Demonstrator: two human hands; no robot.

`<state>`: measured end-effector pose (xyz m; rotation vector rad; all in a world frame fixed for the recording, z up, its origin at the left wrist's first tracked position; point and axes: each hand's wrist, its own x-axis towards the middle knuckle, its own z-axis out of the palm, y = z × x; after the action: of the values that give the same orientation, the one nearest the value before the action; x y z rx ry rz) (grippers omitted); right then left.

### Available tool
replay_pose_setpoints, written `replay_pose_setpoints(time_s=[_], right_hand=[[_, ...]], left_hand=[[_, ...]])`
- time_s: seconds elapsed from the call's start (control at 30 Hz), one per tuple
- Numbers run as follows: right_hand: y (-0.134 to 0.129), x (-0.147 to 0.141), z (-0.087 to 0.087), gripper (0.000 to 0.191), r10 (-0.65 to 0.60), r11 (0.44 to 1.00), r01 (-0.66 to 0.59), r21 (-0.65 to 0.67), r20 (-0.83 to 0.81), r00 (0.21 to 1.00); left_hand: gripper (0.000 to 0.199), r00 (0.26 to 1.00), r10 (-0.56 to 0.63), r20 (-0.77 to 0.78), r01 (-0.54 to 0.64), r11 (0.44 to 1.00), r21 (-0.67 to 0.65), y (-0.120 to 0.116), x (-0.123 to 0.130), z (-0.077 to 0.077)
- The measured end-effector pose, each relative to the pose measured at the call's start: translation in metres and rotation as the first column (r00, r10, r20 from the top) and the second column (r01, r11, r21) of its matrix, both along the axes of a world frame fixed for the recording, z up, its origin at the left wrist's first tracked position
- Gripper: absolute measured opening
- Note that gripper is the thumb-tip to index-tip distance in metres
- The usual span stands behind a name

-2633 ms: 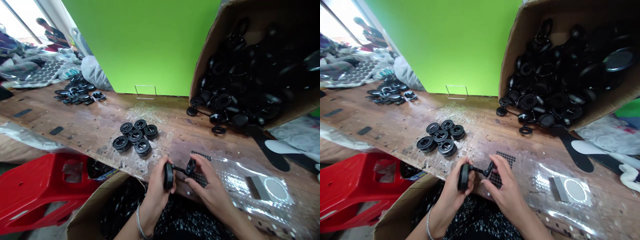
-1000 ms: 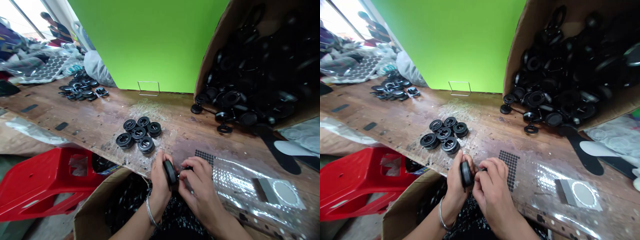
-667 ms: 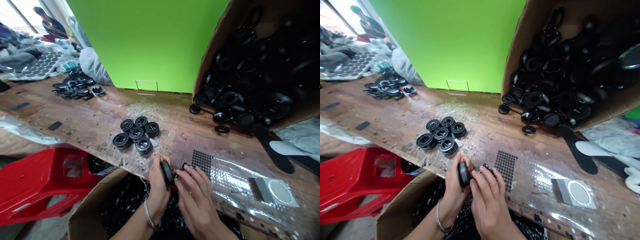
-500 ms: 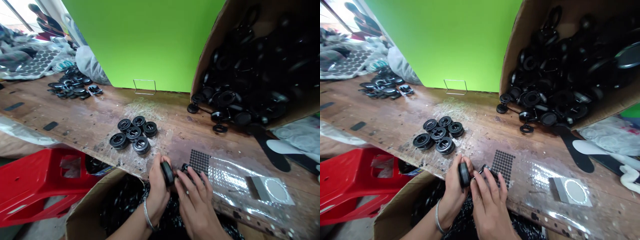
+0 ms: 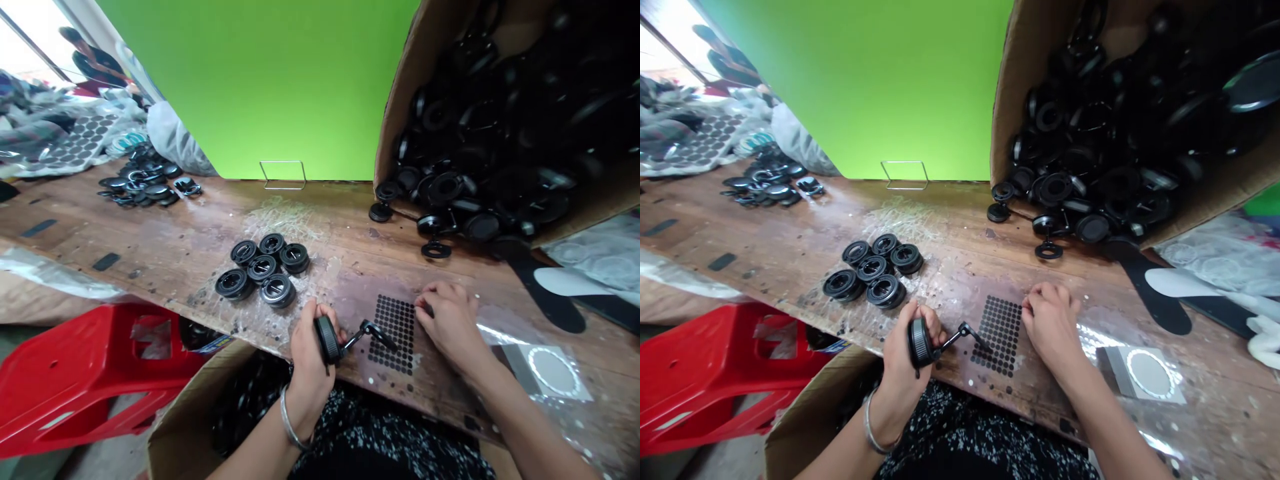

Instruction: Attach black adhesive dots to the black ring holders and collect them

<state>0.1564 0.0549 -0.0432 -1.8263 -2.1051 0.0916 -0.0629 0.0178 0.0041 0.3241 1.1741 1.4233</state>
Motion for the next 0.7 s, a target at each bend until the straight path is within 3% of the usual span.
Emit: replay_pose_setpoints(time_s=[0.17, 0.37, 0.5, 0.57, 0.63, 0.7], right_hand=[[0.0, 0.001, 0.005, 0.015, -0.006, 1.0, 0.006, 0.005, 0.072, 0.997], [0.009, 0.004, 0.007, 0.016, 0.027, 0.997, -0.022, -0.071, 0.072, 0.997], [0.009, 0.0, 0.005, 0.014, 0.045, 0.997, -0.037, -0.065, 0.121, 0.992], [0.003, -0.003, 0.004, 0.013, 0.042, 0.999, -0.042, -0.007, 0.164, 0.985], [-0.008, -0.008, 0.006, 0.012, 0.027, 0.99, -0.048, 0.13, 0.164, 0.986], [-0.021, -0.017, 0.014, 0.01, 0.04, 0.954, -0.056, 0.294, 0.059, 0.997]], left_hand=[[0.045, 1.0, -0.021, 0.002, 0.021, 0.998, -0.055, 0.001, -0.001, -0.002], [0.043, 0.999, -0.035, -0.013, 0.035, 0.999, 0.019, -0.001, 0.003, 0.0], [0.04, 1.0, -0.021, 0.007, 0.021, 1.0, -0.015, -0.002, 0.005, 0.002], [0.039, 1.0, -0.006, 0.016, 0.006, 1.0, -0.028, -0.002, 0.003, 0.002], [0.038, 1.0, 0.017, 0.025, -0.016, 0.999, -0.033, -0.002, 0.0, 0.001], [0.037, 0.999, 0.042, 0.021, -0.041, 0.998, -0.05, -0.003, -0.003, -0.001]])
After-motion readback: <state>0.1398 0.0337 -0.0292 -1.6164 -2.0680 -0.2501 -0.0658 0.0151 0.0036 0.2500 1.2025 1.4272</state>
